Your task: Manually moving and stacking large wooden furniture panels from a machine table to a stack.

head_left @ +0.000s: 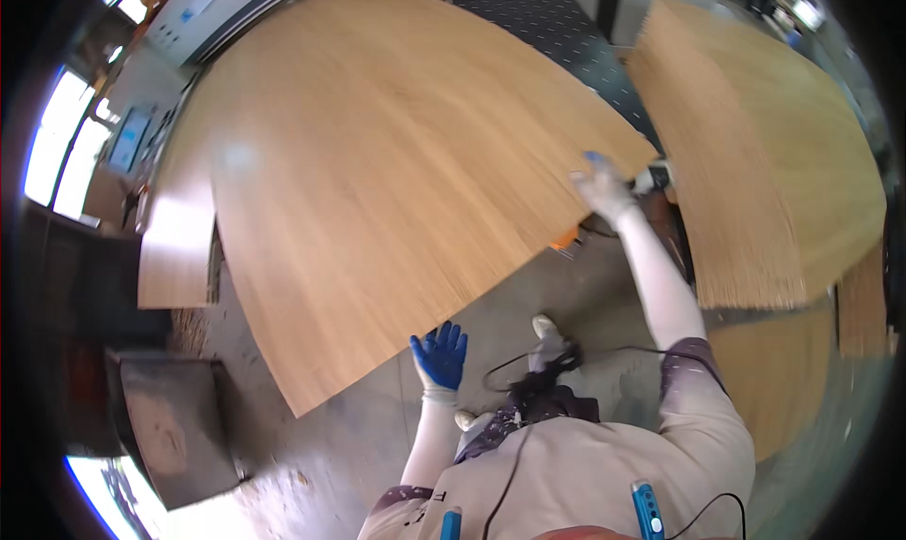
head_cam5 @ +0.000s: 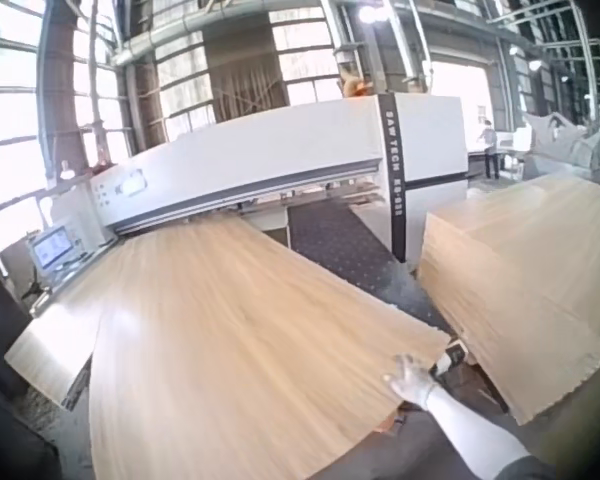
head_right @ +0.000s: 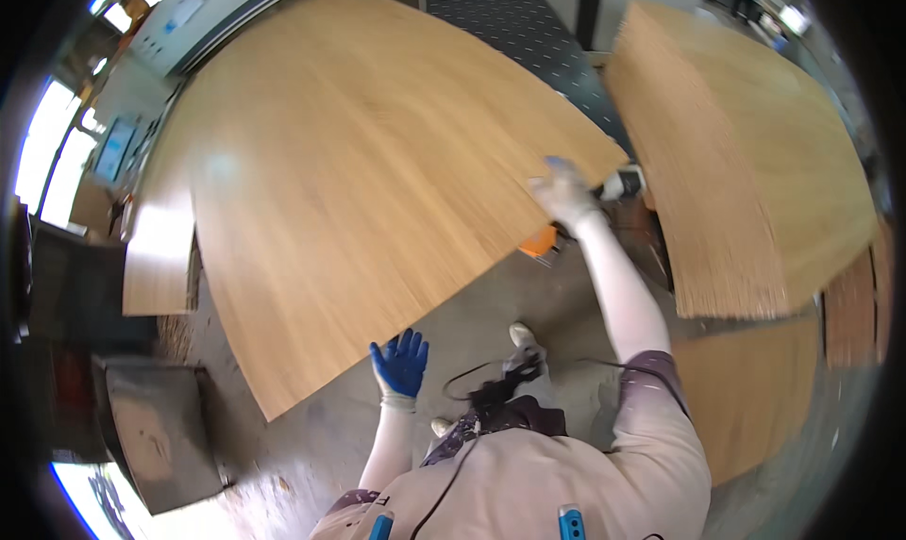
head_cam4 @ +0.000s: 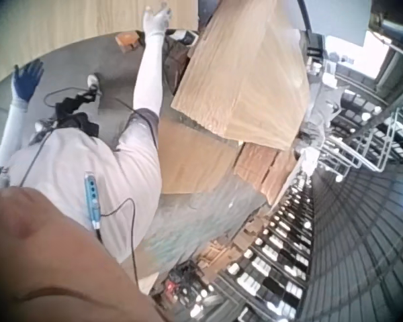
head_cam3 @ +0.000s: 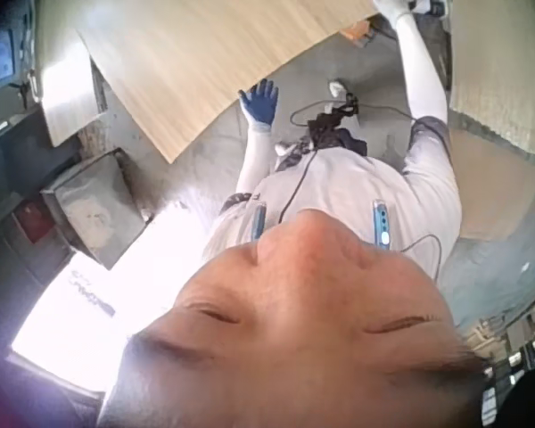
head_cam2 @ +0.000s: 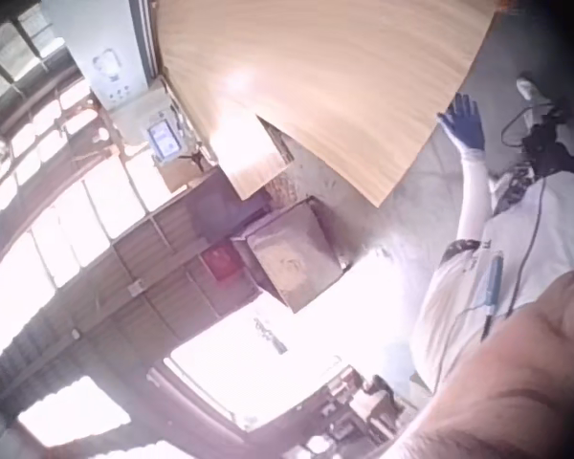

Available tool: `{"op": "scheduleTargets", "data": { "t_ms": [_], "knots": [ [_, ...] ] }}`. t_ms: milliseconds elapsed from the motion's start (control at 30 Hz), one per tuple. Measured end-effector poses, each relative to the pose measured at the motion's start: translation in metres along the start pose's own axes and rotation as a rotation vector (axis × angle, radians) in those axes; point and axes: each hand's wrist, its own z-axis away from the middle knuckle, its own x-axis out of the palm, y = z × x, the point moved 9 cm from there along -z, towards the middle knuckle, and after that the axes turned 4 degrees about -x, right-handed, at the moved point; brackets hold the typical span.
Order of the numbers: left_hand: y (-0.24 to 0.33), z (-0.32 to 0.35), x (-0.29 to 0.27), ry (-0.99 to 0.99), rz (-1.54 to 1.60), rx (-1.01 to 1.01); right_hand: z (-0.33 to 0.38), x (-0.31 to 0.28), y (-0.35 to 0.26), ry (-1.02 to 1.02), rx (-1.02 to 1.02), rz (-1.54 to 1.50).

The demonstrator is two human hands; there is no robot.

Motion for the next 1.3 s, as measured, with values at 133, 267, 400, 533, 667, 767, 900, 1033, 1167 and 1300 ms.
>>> {"op": "scheduleTargets", "data": {
  "t_ms": [133,267,400,533,667,767,900,1033,1167,1300],
  "knots": [
    [-0.012,-0.026,0.033,0.094,0.147,0.108,-0.06,-0.034,0.144,-0.099,0.141,0.528],
    [0.0,-0.03,0.032,0.091,0.178,0.167,-0.075,-0.033,0.218,-0.238,0.352,0.426],
    [0.011,-0.012,0.041,-0.045,0.185,0.231,-0.083,-0.028,0.229,-0.216,0.334,0.571],
    [0.02,0.009,0.059,-0.064,0.134,0.206,-0.093,-0.028,0.245,-0.376,0.458,0.387],
    [0.073,0.04,0.052,-0.071,0.093,0.268,-0.071,0.001,0.222,-0.689,0.721,-0.54],
    [0.149,0.082,0.014,-0.047,0.018,0.372,-0.016,0.031,0.154,-0.945,0.737,-0.568],
    [0.285,0.13,-0.032,0.056,-0.029,0.558,0.051,0.031,-0.007,-0.825,0.646,-0.779],
    [0.472,0.181,-0.074,0.085,0.025,0.866,0.103,0.022,-0.225,-0.742,0.374,-0.878],
    [0.602,0.206,-0.131,-0.068,0.236,1.004,0.168,0.064,-0.401,-0.818,0.163,-0.762],
    [0.61,0.222,-0.208,0.263,0.085,1.281,0.277,0.208,-0.515,-1.312,0.371,-0.83]
  ]
}}
